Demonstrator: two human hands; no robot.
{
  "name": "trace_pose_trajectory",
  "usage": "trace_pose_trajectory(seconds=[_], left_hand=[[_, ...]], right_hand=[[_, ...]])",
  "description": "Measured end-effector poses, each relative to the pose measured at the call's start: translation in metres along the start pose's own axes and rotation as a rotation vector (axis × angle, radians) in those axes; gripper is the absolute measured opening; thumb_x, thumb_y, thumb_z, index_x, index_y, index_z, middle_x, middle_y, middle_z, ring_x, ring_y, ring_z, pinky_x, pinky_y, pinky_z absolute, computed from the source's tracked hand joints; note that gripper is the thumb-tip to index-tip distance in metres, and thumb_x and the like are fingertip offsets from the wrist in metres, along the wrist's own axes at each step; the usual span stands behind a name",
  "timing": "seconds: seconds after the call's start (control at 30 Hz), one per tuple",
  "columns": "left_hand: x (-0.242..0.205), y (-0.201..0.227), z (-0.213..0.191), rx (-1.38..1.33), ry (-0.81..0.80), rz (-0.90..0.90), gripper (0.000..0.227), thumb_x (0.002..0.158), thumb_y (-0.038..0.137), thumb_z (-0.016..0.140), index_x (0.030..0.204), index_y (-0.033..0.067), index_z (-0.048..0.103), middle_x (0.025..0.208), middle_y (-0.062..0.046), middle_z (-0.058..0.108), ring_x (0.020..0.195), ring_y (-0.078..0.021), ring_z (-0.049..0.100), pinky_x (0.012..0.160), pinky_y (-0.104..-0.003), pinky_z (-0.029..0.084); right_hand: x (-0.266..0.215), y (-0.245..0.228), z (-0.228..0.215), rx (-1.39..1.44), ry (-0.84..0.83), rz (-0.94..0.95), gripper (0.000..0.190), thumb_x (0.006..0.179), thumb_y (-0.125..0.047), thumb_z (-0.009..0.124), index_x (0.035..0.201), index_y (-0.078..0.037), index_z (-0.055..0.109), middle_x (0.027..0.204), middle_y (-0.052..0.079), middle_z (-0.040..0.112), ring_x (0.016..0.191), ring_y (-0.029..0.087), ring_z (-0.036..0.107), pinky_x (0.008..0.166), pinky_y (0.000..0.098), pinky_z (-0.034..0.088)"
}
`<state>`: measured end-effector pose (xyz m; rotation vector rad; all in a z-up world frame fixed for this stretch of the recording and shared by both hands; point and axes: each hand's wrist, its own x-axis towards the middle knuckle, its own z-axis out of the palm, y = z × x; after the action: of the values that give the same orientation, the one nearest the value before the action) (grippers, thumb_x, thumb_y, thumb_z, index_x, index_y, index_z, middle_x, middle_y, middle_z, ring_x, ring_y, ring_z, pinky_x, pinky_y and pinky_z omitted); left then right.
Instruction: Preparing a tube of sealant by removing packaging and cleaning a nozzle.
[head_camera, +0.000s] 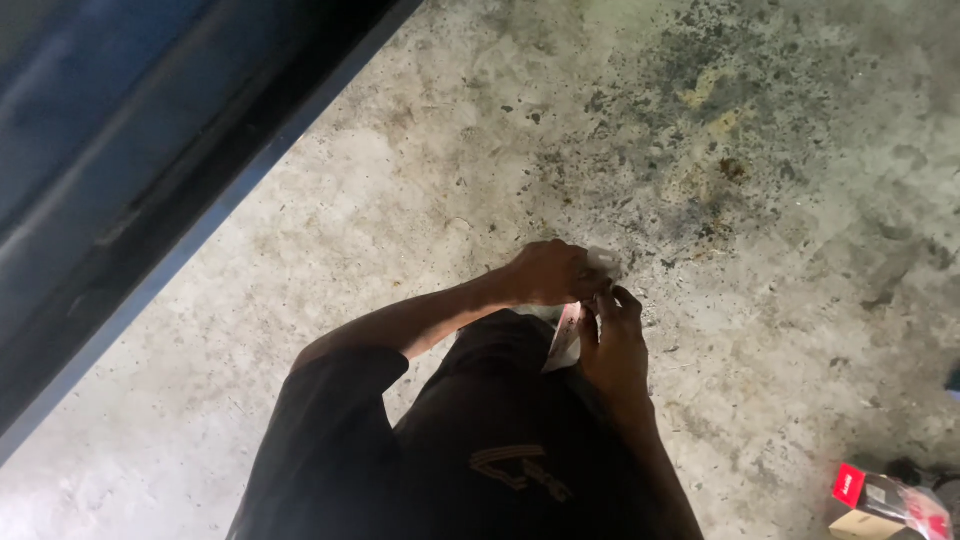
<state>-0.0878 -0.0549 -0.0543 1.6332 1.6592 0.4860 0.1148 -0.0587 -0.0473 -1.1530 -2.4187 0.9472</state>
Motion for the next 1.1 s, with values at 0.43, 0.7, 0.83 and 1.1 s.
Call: trace_pose_trajectory(seconds=[0.43,0.7,0.83,1.1], left_hand=[[0.01,-0.037,0.021,-0.283,-0.016,0.159,0.055,0.105,0.049,0.048,0.07,0.0109,0.067,0.055,-0.006,0.064,0.043,-0.016,0.058,0.046,-0.037,0.05],[-0.008,-0.003,0.018,-0.248,-0.076,0.144,0.05,0.104,0.052,0.042,0.083,0.0173,0.072,0.065,-0.004,0.071,0.049,-0.0197,0.068,0.055,-0.038,0.059],[-0.005,-0.005,0.014,0.0,0.023,0.153,0.055,0.102,0.051,0.049,0.072,0.0099,0.071,0.063,-0.014,0.067,0.058,-0.0315,0.067,0.06,-0.046,0.054],[-0.001,-0.02,0.014,-0.103,0.065,0.059,0.05,0.095,0.049,0.058,0.074,0.007,0.074,0.066,-0.018,0.067,0.064,-0.0365,0.069,0.062,-0.05,0.054]], right_hand=[[-0.004,-0.027,-0.02,-0.096,0.125,0.077,0.046,0.097,-0.031,0.068,0.137,-0.008,0.064,0.135,0.023,0.061,0.117,0.041,0.063,0.091,0.0479,0.055],[0.006,-0.062,-0.047,-0.221,0.159,0.108,0.033,0.091,-0.028,0.072,0.115,-0.005,0.07,0.123,0.018,0.07,0.115,0.037,0.065,0.089,0.0447,0.055],[0.021,-0.038,-0.041,-0.039,-0.039,0.271,0.026,0.091,-0.026,0.075,0.11,-0.008,0.073,0.104,0.012,0.076,0.103,0.031,0.071,0.085,0.0409,0.055],[0.025,-0.01,-0.004,0.484,0.163,0.306,0.039,0.081,-0.015,0.083,0.114,-0.004,0.066,0.116,0.014,0.069,0.098,0.021,0.07,0.081,0.033,0.058]])
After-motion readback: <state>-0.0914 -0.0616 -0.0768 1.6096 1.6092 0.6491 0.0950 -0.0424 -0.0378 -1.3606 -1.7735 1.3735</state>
